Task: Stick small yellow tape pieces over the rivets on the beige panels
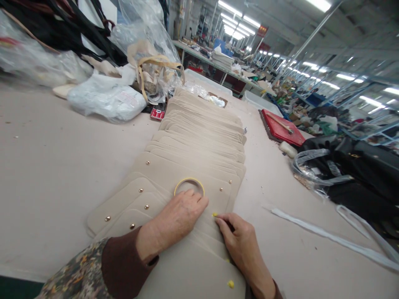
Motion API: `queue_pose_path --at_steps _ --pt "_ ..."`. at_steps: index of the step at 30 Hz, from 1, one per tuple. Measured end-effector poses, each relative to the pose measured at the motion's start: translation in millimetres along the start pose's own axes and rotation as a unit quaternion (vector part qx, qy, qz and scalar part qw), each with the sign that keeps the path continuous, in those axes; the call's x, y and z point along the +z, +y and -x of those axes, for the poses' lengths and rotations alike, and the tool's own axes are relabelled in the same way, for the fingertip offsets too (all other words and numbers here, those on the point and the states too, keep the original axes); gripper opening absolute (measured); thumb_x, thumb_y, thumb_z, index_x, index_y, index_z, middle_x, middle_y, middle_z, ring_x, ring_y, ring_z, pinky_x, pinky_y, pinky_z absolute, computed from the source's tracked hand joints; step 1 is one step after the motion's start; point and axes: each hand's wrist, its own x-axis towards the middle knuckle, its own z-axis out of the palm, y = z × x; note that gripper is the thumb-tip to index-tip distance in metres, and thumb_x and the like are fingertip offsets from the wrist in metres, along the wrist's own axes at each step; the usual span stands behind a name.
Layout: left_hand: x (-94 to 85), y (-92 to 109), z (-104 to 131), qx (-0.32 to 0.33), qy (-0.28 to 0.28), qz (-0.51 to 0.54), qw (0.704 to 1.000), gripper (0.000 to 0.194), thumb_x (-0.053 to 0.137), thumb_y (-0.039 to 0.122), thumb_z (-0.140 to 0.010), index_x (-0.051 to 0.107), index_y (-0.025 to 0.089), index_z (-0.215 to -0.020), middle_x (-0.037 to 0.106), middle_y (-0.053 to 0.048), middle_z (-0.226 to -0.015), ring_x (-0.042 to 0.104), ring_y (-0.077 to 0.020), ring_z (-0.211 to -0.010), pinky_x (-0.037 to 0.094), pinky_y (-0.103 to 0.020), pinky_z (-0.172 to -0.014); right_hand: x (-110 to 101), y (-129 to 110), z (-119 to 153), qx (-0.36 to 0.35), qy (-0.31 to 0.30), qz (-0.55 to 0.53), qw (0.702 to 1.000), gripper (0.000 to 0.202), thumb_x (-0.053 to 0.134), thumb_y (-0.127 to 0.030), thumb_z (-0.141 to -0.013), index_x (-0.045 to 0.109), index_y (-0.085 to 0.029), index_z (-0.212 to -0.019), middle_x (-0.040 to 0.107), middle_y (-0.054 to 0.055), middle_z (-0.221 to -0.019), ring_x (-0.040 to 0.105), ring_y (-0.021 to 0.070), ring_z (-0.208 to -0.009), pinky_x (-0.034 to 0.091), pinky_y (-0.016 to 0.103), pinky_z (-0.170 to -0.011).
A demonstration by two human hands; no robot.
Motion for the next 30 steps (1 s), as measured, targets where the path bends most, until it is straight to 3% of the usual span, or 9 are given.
queue_pose_path --at_steps 5,10,15,19,24,30 --pt "-2.6 0.6 0.6 0.008 0.011 0.012 1.0 0.016 0.042 0.006 -0.089 0.052 0.019 -0.092 0.059 -0.004 -0.088 0.05 -0.0231 -0.081 0.043 -0.035 -0.072 7.7 -6.2 -7.3 -0.006 0.014 0.073 0.997 0.024 0.051 -0.03 -0.091 0.07 -0.019 -0.081 0.072 0.007 -0.079 0.066 0.019 -0.071 0.047 0.028 -0.071" --pt "-2.4 0.4 -1.6 0.016 0.014 0.012 1.0 0.016 0.042 0.007 -0.091 0.052 0.018 -0.09 0.059 -0.004 -0.086 0.05 -0.0222 -0.079 0.042 -0.034 -0.07 7.5 -18.2 -18.5 0.02 0.01 0.086 0.996 0.017 0.055 -0.027 -0.084 0.065 -0.021 -0.071 0.067 0.002 -0.067 0.059 0.0146 -0.06 0.041 0.024 -0.06" --pt "-6.3 1.0 0.2 0.013 0.022 0.029 0.999 0.017 0.04 0.009 -0.093 0.054 0.018 -0.088 0.06 -0.004 -0.083 0.053 -0.0216 -0.077 0.045 -0.034 -0.069 -0.3 -23.2 -22.7 0.052 -0.043 0.104 0.992 0.018 0.055 -0.024 -0.08 0.062 -0.021 -0.063 0.062 -0.001 -0.057 0.054 0.0128 -0.053 0.035 0.023 -0.054" --pt "-10.7 0.8 2.3 0.042 0.093 0.119 0.988 0.019 0.04 0.01 -0.095 0.055 0.018 -0.103 0.065 -0.003 -0.088 0.061 -0.0184 -0.084 0.049 -0.03 -0.076 -8.9 -19.0 -20.8 0.069 -0.104 0.039 0.991 0.018 0.056 -0.025 -0.079 0.065 -0.021 -0.065 0.063 -0.002 -0.057 0.056 0.0131 -0.053 0.032 0.022 -0.051" --pt "-13.7 0.1 -0.8 0.079 0.182 0.179 0.964 0.024 0.043 0.012 -0.095 0.054 0.019 -0.116 0.07 -0.004 -0.102 0.067 -0.0138 -0.091 0.053 -0.024 -0.082 -11.4 -14.6 -22.5 0.059 -0.085 0.019 0.994 0.013 0.061 -0.026 -0.078 0.067 -0.02 -0.069 0.066 -0.001 -0.059 0.057 0.0135 -0.055 0.032 0.022 -0.051" --pt "-13.4 -0.4 -4.0 0.051 0.175 0.139 0.973 0.034 0.043 0.017 -0.096 0.047 0.019 -0.13 0.069 -0.008 -0.114 0.068 -0.018 -0.1 0.055 -0.029 -0.085 -7.2 -9.9 -31.0 0.056 -0.074 0.05 0.994 0.019 0.066 -0.03 -0.077 0.064 -0.02 -0.061 0.064 -0.002 -0.056 0.054 0.0126 -0.053 0.029 0.023 -0.05"
